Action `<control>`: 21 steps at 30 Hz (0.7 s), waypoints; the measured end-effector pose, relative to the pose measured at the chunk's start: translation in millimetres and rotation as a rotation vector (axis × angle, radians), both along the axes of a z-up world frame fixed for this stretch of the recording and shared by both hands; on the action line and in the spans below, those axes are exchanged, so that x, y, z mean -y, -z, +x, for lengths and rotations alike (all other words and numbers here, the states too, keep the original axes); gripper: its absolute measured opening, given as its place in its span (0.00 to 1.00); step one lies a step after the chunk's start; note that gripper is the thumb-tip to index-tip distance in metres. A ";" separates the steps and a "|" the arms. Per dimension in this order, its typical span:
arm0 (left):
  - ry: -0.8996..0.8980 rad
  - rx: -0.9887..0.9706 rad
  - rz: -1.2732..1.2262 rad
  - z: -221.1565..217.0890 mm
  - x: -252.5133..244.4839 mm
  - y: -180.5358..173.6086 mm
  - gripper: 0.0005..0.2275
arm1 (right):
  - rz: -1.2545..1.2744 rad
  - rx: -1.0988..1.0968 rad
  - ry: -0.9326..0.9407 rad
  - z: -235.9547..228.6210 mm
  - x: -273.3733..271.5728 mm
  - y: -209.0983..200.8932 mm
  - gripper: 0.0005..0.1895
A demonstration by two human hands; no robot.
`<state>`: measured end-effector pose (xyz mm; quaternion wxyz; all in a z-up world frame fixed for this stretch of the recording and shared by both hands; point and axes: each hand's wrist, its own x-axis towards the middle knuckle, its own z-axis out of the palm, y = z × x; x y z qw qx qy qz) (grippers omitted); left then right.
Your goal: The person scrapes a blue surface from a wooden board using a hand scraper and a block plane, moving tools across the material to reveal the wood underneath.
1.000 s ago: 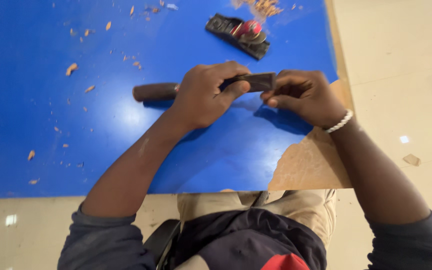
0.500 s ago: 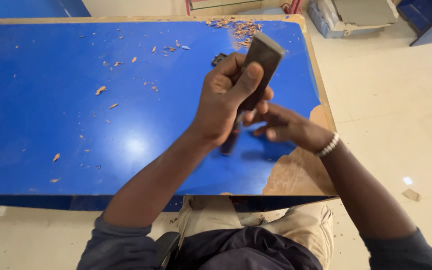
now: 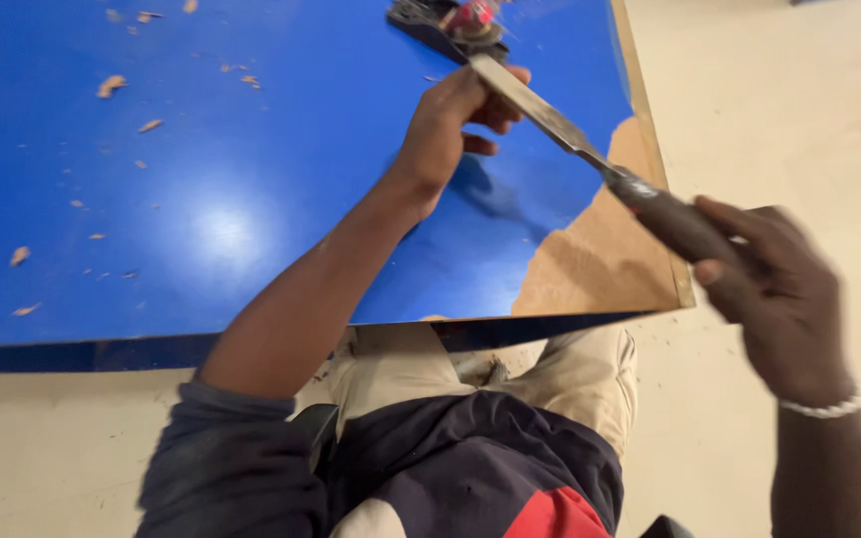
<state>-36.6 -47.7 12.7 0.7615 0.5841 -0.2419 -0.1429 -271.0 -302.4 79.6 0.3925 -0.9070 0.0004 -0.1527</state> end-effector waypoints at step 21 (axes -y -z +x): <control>0.036 1.064 0.523 -22.4 2.0 5.7 0.11 | 0.650 -0.342 0.039 -76.4 -27.2 47.5 0.38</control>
